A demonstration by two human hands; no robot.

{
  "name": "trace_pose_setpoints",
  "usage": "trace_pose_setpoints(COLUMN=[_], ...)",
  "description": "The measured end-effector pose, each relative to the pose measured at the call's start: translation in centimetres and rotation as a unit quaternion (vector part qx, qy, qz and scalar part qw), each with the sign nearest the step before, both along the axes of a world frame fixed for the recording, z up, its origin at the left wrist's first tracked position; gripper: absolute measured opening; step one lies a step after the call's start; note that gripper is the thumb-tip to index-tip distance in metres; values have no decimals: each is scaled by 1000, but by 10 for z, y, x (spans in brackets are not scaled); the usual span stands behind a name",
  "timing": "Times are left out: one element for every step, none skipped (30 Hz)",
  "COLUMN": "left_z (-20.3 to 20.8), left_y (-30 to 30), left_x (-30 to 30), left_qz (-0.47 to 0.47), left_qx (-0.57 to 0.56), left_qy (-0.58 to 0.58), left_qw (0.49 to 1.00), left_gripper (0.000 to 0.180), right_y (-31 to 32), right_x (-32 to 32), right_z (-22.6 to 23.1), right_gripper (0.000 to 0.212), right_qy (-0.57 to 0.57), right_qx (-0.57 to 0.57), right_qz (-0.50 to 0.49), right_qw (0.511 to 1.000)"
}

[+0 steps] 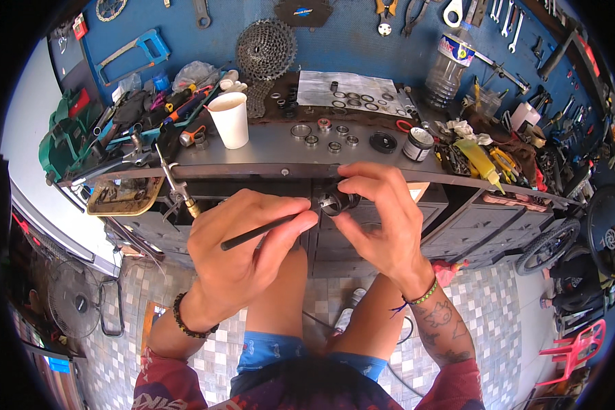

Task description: The person cleans a small bicycle part with a cloth, then applies grease to it using a brush. They handle several small metal components on the workbench and use a pneumatic tool to work on a part while seated.

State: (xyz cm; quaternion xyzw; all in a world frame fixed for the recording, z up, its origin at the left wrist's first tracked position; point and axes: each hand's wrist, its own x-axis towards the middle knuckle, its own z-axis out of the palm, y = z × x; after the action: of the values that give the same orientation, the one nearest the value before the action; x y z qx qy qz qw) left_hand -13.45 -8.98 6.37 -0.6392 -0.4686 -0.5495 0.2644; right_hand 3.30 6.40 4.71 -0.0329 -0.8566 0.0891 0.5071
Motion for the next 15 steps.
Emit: trace_pose_setpoints(left_z=[0,0,0,-1,0,0,1,1,2,3,6,10,11,5,1], left_y=[0,0,2,3,3,3,2,2,1,-1,-5,-11,-15,-11,-15], left_x=[0,-1,-3,-4,-5,-6,-7,-8,-9,-10,-10,-9,-10,-14,-15], left_qz=[5,4,4,4,3,2,2,-6,-14,-22,-30,-38,-46,-23,-15], left_qx=[-4,-1,3,6,8,11,13,11,8,5,-10,-26,-42,-7,-6], left_qy=[7,18,28,37,53,68,83,94,104,115,120,125,131,172,186], left_qw=[1000,1000,1000,999,999,998,996,996,994,993,992,991,989,985,983], left_gripper=[26,27,28,29,30,31,32,33,34,36,37,39,42,39,40], right_y=[0,0,0,0,-1,-1,-2,-3,-4,-4,-4,-3,-3,-4,-5], right_x=[0,0,0,0,1,1,2,2,1,1,1,1,1,-1,-2], right_z=[0,-1,-1,-2,-1,0,1,2,2,3,3,4,4,5,5], right_gripper=[53,53,53,53,52,52,51,51,50,50,50,50,50,50,51], right_qy=[-2,-3,-5,-7,-7,-8,-9,-11,-13,-15,-15,-16,-16,-15,-14], right_qx=[0,0,-1,-2,1,4,6,2,-3,-7,-8,-9,-10,-17,-23], right_qz=[-1,-3,-5,-7,-7,-7,-7,-9,-10,-12,-9,-7,-4,2,9], right_qw=[1000,1000,1000,1000,1000,1000,1000,1000,1000,1000,1000,1000,1000,1000,1000])
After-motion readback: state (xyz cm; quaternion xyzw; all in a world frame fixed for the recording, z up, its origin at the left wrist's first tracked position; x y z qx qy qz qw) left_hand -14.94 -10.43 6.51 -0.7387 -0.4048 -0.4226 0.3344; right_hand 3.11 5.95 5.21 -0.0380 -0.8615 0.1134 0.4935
